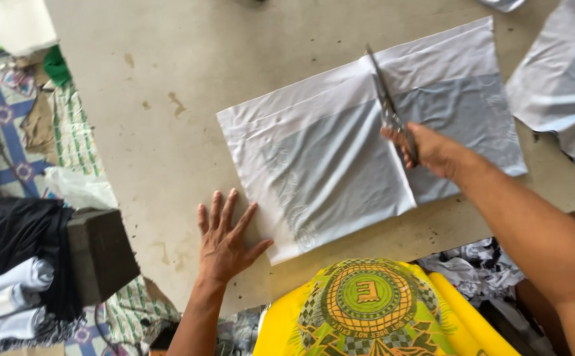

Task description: The person cuts multiple fabric pieces with shears and aligns a large black fabric panel with white borders.

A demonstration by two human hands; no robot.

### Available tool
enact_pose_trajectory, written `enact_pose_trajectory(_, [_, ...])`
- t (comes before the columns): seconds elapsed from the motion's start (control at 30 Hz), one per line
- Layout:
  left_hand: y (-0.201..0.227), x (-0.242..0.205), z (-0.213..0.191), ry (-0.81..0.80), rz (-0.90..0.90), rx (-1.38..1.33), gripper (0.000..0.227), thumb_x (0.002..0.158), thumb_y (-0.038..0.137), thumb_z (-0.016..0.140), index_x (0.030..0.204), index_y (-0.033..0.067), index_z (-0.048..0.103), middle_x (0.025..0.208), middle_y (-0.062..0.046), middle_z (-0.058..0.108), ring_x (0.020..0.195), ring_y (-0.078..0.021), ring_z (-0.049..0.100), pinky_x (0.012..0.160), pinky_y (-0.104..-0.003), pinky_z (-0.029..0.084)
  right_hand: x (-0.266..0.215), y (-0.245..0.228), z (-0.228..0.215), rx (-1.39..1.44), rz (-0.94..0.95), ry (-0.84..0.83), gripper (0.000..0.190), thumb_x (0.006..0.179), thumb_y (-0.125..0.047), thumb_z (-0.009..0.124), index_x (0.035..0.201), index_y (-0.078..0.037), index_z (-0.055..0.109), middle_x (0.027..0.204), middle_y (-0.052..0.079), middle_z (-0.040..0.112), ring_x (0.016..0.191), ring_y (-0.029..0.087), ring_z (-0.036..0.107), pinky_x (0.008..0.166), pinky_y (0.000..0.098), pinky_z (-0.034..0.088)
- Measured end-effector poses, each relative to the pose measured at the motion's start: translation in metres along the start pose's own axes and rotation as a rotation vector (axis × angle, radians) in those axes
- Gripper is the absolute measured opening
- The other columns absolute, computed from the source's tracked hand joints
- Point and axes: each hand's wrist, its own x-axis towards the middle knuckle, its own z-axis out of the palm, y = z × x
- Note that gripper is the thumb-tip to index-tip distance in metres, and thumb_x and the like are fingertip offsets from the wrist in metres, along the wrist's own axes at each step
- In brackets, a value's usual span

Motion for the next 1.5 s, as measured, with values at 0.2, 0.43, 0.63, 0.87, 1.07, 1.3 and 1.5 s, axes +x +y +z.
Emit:
enact_pose_trajectory(0.2, [0.001,0.001,0.001,0.080,0.017,-0.021,0.087,0.071,0.083,0.068,0.147,0.0423,0.053,0.166,-0.005,0.036,0.157,-0.0349,0.024,0.126,-0.060,0.009,0.038,-0.003,0.000,-0.074,-0.192,0.163,0.055,0.086,-0.045,0.092,0.088,-0.001,0.059,0.056,0.008,0.043,0.042,0.017,0.049,0.033,0.0274,0.044])
enact_pose_trajectory(0.43, [0.005,0.049,-0.004,0.228,-0.021,-0.137,0.083,0.077,0.074,0.072,0.145,0.0296,0.056,0.168,-0.007,0.035,0.156,-0.0367,0.027,0.122,-0.064,0.014,0.001,0.039,0.035,-0.799,-0.451,0.502,0.064,0.092,-0.073,0.077,0.097,-0.013,0.057,0.079,0.009,0.067,0.083,0.035,0.073,0.076,0.0462,0.058])
enact_pose_trajectory(0.63, [0.018,0.095,0.002,0.157,0.026,-0.049,0.092,0.082,0.080,0.060,0.155,0.0240,0.050,0.168,-0.010,0.033,0.157,-0.0402,0.021,0.122,-0.070,0.007,0.026,0.024,-0.002,-0.857,-0.498,0.481,0.073,0.087,-0.077,0.079,0.102,-0.009,0.060,0.088,0.015,0.068,0.095,0.041,0.071,0.083,0.0512,0.054])
enact_pose_trajectory(0.87, [-0.016,0.130,-0.013,0.040,0.093,-0.009,0.092,0.095,0.082,0.041,0.163,0.0202,0.035,0.172,-0.009,0.017,0.159,-0.0324,0.003,0.123,-0.065,-0.006,0.092,-0.042,0.014,-0.979,-0.799,0.571,0.057,0.098,-0.060,0.083,0.102,-0.007,0.064,0.096,0.014,0.068,0.088,0.037,0.065,0.070,0.0491,0.047])
enact_pose_trajectory(1.07, [-0.029,0.133,-0.010,0.109,0.106,-0.039,0.082,0.098,0.074,0.046,0.159,0.0179,0.044,0.169,-0.011,0.028,0.158,-0.0342,0.014,0.125,-0.064,0.004,0.148,-0.077,0.029,-1.005,-0.867,0.615,0.055,0.100,-0.060,0.086,0.090,-0.010,0.064,0.091,0.013,0.066,0.084,0.039,0.064,0.069,0.0530,0.048])
enact_pose_trajectory(1.3, [-0.030,0.134,-0.014,0.113,0.120,-0.060,0.083,0.099,0.071,0.051,0.158,0.0133,0.046,0.169,-0.012,0.027,0.157,-0.0354,0.016,0.125,-0.063,0.006,0.165,-0.077,0.015,-1.003,-0.900,0.550,0.067,0.105,-0.061,0.092,0.085,-0.007,0.058,0.081,0.006,0.064,0.077,0.032,0.059,0.065,0.0458,0.045])
enact_pose_trajectory(1.5, [-0.031,0.133,-0.014,0.141,0.112,-0.086,0.081,0.097,0.069,0.061,0.157,0.0150,0.049,0.168,-0.018,0.024,0.157,-0.0395,0.014,0.125,-0.064,0.010,0.175,-0.088,0.008,-1.003,-0.857,0.542,0.067,0.108,-0.055,0.093,0.081,-0.006,0.056,0.077,0.010,0.065,0.069,0.035,0.059,0.060,0.0477,0.044])
